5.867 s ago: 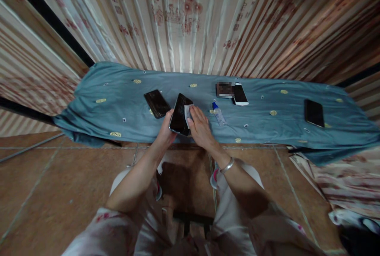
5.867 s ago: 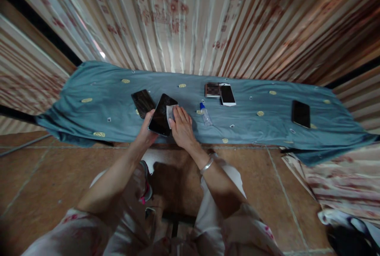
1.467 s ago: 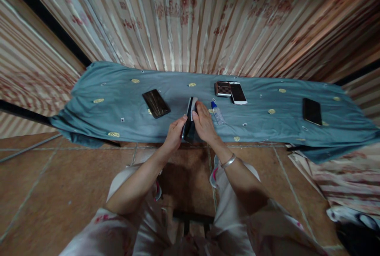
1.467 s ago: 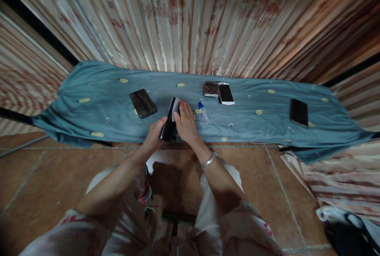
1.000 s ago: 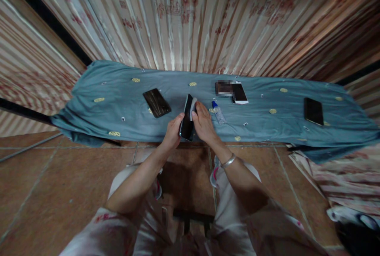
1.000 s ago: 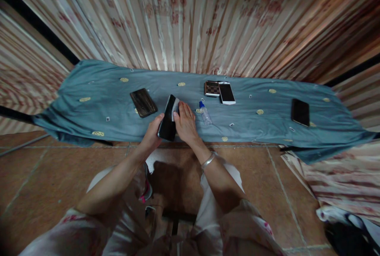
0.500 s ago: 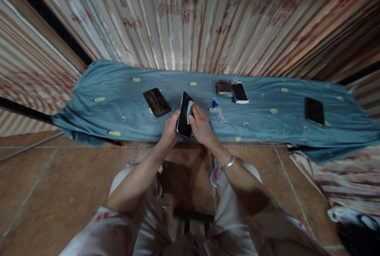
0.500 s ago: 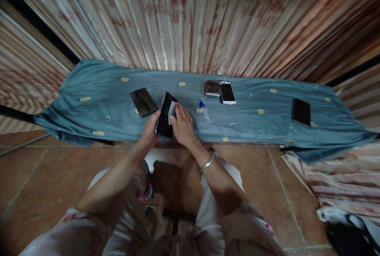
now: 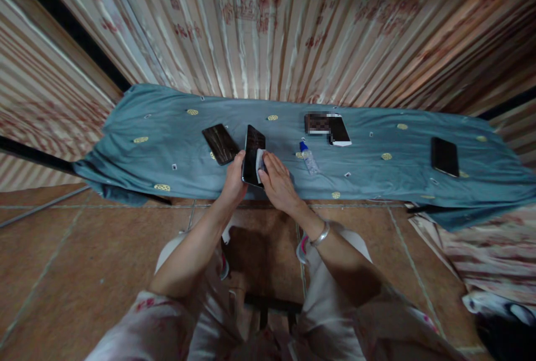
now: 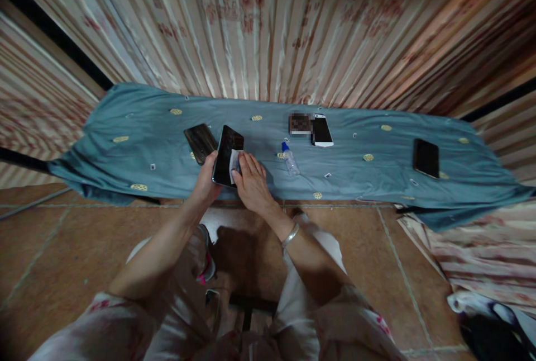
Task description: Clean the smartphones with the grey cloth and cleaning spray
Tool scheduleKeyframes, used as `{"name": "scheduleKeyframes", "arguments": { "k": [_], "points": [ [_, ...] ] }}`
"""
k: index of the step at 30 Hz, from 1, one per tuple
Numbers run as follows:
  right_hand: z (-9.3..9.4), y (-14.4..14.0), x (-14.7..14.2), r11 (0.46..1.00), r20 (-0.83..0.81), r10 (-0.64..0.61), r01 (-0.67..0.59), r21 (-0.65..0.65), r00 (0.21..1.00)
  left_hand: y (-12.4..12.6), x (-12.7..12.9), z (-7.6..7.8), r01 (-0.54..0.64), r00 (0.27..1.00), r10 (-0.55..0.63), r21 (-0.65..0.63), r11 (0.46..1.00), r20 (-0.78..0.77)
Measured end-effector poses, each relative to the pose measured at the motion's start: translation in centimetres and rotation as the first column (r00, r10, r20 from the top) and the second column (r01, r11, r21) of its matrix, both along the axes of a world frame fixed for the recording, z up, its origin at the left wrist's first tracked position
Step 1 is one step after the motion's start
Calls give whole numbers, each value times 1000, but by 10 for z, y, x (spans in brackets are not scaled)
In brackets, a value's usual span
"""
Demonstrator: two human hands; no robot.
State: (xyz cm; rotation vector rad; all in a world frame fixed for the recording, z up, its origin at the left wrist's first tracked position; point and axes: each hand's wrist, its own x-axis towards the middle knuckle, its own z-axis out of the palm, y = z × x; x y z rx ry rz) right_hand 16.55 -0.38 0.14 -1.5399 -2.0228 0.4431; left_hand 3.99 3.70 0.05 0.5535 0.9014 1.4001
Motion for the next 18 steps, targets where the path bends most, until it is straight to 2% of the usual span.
{"name": "scheduleKeyframes", "arguments": {
  "k": [3, 18],
  "points": [
    [1, -3, -2, 1000, 13, 15, -15, -7, 1000, 2, -2, 0, -35, 999, 35, 41, 999, -2],
    [6, -18, -12, 997, 67, 70, -73, 40, 995, 10, -9, 5, -56, 998, 56, 8, 998, 20]
  ]
}}
